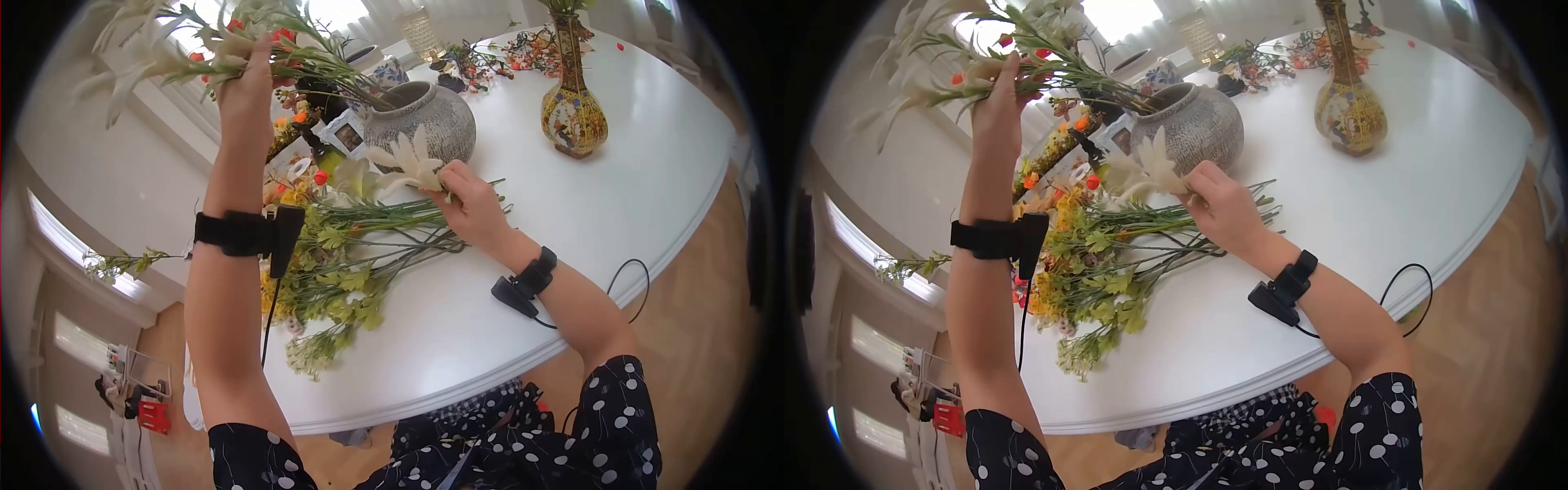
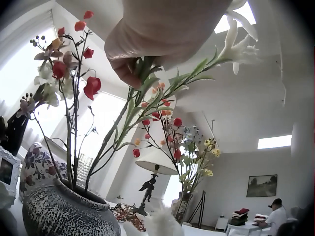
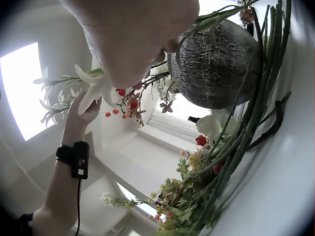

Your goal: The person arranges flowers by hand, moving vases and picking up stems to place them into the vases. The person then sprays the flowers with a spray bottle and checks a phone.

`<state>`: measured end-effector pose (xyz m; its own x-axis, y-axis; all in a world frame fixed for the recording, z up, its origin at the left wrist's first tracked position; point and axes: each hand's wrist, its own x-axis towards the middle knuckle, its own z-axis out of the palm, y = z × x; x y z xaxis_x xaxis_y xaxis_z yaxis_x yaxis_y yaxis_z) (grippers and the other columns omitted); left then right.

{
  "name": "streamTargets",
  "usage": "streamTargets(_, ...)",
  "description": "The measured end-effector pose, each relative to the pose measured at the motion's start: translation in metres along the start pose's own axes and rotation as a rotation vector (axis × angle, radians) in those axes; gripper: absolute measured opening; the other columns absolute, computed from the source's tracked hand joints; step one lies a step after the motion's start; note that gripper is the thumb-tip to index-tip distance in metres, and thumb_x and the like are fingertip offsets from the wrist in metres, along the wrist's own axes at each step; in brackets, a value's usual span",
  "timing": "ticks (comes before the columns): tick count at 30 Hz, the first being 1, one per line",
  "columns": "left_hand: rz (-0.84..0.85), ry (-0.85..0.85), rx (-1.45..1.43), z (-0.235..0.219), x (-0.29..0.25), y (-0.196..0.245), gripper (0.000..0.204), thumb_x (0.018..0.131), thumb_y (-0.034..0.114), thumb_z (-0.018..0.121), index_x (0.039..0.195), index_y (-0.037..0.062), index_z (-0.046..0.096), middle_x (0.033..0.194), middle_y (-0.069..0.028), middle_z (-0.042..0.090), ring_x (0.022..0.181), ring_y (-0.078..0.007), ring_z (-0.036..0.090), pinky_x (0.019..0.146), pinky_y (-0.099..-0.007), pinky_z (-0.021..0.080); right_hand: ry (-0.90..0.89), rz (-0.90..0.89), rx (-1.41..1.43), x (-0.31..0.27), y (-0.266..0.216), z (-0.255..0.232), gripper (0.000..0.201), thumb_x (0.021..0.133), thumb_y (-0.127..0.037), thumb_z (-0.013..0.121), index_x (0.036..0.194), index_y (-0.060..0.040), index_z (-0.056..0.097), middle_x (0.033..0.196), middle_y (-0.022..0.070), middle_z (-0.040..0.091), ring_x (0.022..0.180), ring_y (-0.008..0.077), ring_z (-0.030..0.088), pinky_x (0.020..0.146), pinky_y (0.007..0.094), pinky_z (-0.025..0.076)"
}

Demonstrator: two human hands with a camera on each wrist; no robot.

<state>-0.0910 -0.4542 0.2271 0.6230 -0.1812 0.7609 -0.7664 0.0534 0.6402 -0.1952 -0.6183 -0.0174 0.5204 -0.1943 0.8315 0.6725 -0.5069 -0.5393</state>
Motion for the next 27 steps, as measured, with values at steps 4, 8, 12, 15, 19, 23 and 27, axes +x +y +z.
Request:
streamTargets(4,-0.017,-0.078,0.157,0.042,0.006,-0.034,0.015,0.089,0.016,0.065,0.093,0.0037,0.058,0.083,-0.0074,0.065,0.067,-0.0157,0.066,0.051,-0.0258,0.051,-0.056,-0.009,-0.059,-0.003,-0.006,0.0,0.014,0.079,-0.002,0.062,0.092,-0.0048,0.058,0.088,0.0086,0.055,0.073,0.0318,0.058,0.06,0.0383,0.047)
streamTargets(8,-0.062,-0.056,0.308,0.075,0.014,-0.103,0.014,0.087,0.016,0.065,0.092,0.004,0.059,0.081,-0.0057,0.064,0.063,-0.0142,0.064,0.047,-0.0246,0.049,-0.095,-0.034,-0.045,-0.005,-0.006,0.003,0.015,0.079,-0.004,0.063,0.093,-0.0055,0.058,0.09,0.0082,0.055,0.073,0.0324,0.059,0.06,0.0402,0.047)
streamTargets(12,-0.162,-0.143,0.24,0.093,0.001,-0.142,0.019,0.085,0.017,0.067,0.098,0.0045,0.059,0.089,-0.0055,0.065,0.068,-0.0151,0.064,0.054,-0.0251,0.05,-0.108,-0.05,-0.071,-0.007,-0.005,0.004,0.015,0.078,-0.005,0.063,0.093,-0.0056,0.057,0.09,0.0085,0.054,0.073,0.0329,0.058,0.059,0.0408,0.047)
streamTargets(15,-0.21,-0.296,0.256,0.091,0.004,-0.175,0.03,0.085,0.023,0.068,0.106,0.0043,0.059,0.099,-0.0067,0.063,0.079,-0.0173,0.063,0.071,-0.0317,0.05,-0.122,-0.05,-0.099,-0.008,0.0,0.004,0.016,0.078,-0.007,0.063,0.094,-0.006,0.057,0.091,0.0085,0.053,0.073,0.0325,0.058,0.059,0.0411,0.047)
streamTargets(19,-0.239,-0.273,0.136,0.091,-0.019,-0.117,0.052,0.071,0.023,0.082,0.108,0.0012,0.052,0.095,-0.0048,0.059,0.081,-0.0103,0.06,0.061,-0.026,0.053,-0.193,-0.026,-0.117,-0.01,-0.003,0.002,0.019,0.078,-0.008,0.063,0.096,-0.0071,0.056,0.092,0.0077,0.053,0.076,0.0309,0.06,0.061,0.0413,0.048)
streamTargets(23,-0.147,-0.422,0.113,0.073,-0.009,-0.138,0.079,0.071,0.022,0.083,0.128,-0.0036,0.034,0.108,-0.0116,0.057,0.09,-0.0165,0.06,0.073,-0.0274,0.052,-0.221,-0.028,-0.14,-0.011,-0.001,0.003,0.021,0.077,-0.008,0.063,0.097,-0.0076,0.056,0.093,0.0072,0.053,0.077,0.0302,0.06,0.061,0.0413,0.049)
streamTargets(27,-0.131,-0.429,0.251,0.072,-0.022,-0.131,0.099,0.07,0.024,0.083,0.14,-0.0061,0.02,0.116,-0.0196,0.055,0.097,-0.0208,0.062,0.079,-0.0289,0.052,-0.227,-0.028,-0.15,-0.011,-0.001,0.003,0.021,0.077,-0.008,0.064,0.097,-0.0078,0.057,0.093,0.0071,0.053,0.077,0.03,0.06,0.061,0.041,0.05)
